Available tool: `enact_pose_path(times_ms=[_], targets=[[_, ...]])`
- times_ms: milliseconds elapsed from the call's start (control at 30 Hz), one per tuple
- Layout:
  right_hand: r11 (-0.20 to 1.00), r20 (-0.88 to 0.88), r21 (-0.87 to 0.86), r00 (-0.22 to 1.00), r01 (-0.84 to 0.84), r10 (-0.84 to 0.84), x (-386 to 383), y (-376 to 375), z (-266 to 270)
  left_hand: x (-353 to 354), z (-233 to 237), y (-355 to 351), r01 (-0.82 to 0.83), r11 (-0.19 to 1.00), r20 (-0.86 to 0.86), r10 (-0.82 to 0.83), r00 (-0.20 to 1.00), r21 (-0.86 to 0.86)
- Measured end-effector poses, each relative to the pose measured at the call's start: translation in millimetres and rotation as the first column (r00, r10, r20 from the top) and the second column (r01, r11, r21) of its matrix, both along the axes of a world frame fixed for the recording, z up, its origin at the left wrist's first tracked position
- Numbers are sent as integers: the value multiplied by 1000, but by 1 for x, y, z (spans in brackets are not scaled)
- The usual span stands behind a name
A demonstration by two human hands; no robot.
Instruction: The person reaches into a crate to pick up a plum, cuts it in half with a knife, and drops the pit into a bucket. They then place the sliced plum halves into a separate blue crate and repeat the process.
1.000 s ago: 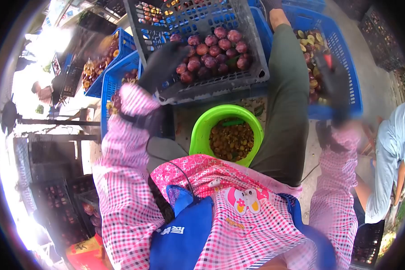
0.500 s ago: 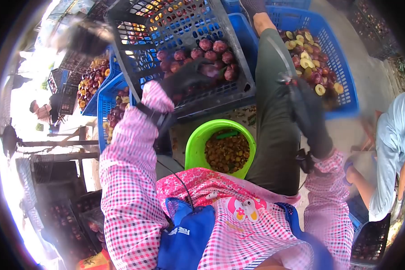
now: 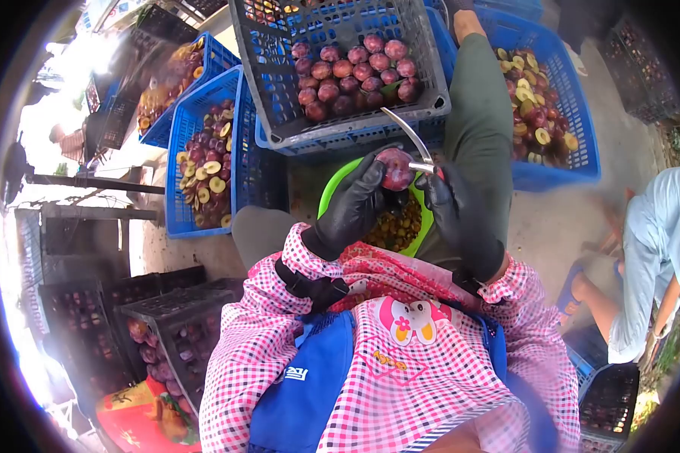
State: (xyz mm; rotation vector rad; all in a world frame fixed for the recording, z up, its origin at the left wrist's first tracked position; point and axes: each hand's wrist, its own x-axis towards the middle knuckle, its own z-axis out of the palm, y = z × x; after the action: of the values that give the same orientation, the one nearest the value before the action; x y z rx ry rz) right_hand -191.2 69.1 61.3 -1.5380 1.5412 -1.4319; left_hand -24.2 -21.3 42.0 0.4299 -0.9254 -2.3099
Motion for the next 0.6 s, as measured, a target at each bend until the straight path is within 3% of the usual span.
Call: enact_pose_path(times_ms=[133,267,333,467,533,567,600], targets=[[998,-174,-42,984,-36,28,1,1,14,5,4,7,-29,995,120,41,992,-100],[999,-211,5,976,-45,45,1,2,12,9,14,6,11,981,182,25,983,-194],[999,-270,38,962,-28,38,2,3,6,10,18,5,98,837,346,113,931,-538],[999,-250,-32,968,-12,4,3,2,-1,6,22,2,120,755,373,174,911,-645],[1000,-328,10,945,-3,6,3,2,-7,6,17,-3,246,587,474,271,838,-771],[1000,-327,14,945,-1,5,1,0,-12,7,20,-9,248,589,475,267,838,-769],[985,-146,160,985,-67,91,-3,-3,-19,7,27,-18,376,651,585,132,800,-660]])
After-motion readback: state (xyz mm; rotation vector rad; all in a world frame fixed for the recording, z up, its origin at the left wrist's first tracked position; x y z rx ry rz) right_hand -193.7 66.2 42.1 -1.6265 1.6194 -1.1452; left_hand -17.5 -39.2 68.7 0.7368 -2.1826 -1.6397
